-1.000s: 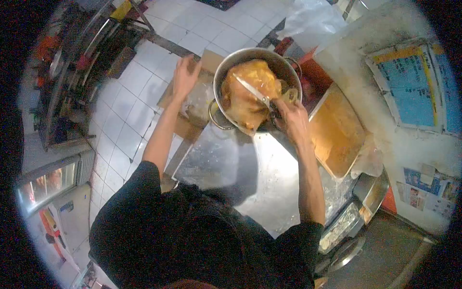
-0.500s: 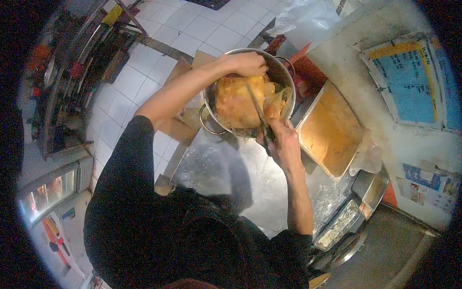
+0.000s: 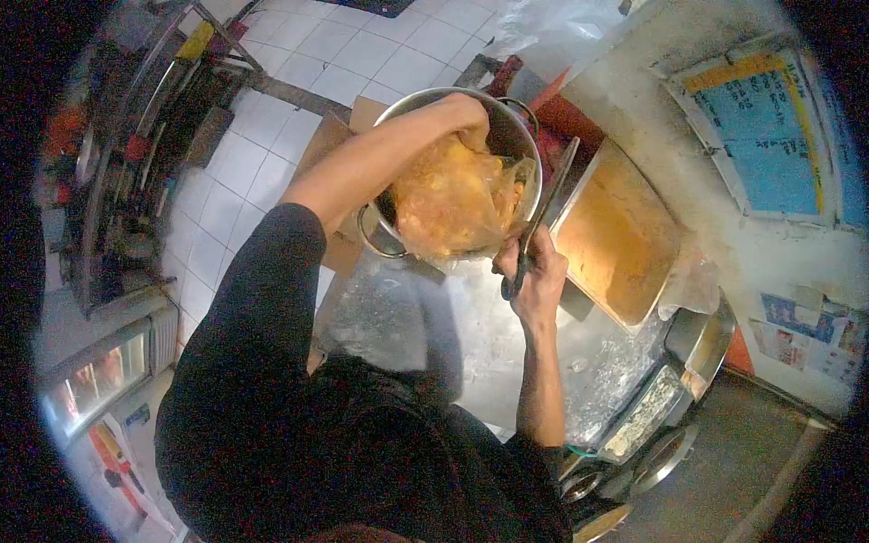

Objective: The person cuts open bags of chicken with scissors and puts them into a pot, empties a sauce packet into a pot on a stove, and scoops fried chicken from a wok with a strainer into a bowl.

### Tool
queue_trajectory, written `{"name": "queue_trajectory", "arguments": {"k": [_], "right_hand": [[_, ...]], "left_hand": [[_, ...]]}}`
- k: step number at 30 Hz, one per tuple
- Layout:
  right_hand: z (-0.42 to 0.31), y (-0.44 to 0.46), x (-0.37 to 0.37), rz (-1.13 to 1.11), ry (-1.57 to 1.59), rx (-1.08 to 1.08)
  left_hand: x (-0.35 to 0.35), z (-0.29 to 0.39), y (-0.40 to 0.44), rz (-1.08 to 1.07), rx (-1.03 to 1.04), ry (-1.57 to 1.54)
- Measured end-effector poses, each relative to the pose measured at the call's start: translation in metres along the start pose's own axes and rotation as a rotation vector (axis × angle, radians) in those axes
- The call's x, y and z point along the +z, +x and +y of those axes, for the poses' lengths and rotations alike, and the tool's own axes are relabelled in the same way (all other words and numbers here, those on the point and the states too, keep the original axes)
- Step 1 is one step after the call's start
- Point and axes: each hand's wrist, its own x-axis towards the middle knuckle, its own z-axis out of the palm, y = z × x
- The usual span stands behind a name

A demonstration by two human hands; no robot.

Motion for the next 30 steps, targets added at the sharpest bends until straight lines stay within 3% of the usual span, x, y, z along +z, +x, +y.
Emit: {"name": "queue_trajectory", "arguments": {"k": [1,3,4,7,9,11,14,15,17,18,22,23,25,30], "right_hand": [[0.001,-0.004,-0.001,0.019,-0.007,0.04],[-0.001,-0.007,0.0,0.04,0.025,0.058],[-0.002,-0.007,0.001,0.052,0.05,0.064],[-0.005,-0.009,0.004,0.061,0.102,0.015],[-0.001,-0.01,0.005,0.063,0.13,0.01],[0.0,-0.01,0.007,0.069,0.154,-0.002],[-0.002,-0.008,0.006,0.053,0.131,0.02],[-0.002,-0.008,0.006,0.045,0.126,0.024],[-0.002,-0.012,0.009,0.036,0.124,0.044],[-0.003,-0.01,0.011,0.03,0.099,0.034],[-0.007,-0.005,0.013,0.032,0.001,0.0],[-0.005,-0.008,0.014,0.038,0.001,0.005],[-0.005,-0.01,0.015,0.046,0.033,0.027],[0.001,-0.009,0.013,0.084,0.093,0.058]], "left_hand": [[0.005,-0.004,0.022,-0.008,0.004,0.007],[0.016,-0.018,0.081,-0.319,-0.179,-0.097],[0.011,-0.01,0.056,-0.32,-0.18,-0.082],[0.001,-0.003,-0.019,0.02,0.019,0.31],[-0.001,-0.012,-0.045,-0.057,0.122,0.108],[0.008,-0.023,-0.039,-0.032,0.153,0.111],[0.019,-0.033,-0.051,0.177,0.382,0.04],[0.016,-0.028,-0.053,0.174,0.388,0.049],[0.019,-0.017,-0.059,0.166,0.167,0.084],[0.021,-0.008,-0.07,0.261,0.12,0.045],[0.034,0.001,-0.047,0.515,0.182,0.083],[0.033,-0.004,-0.039,0.506,0.187,0.085],[0.024,-0.008,-0.039,0.236,0.235,0.092],[0.019,-0.01,-0.036,0.096,0.14,0.035]]}}
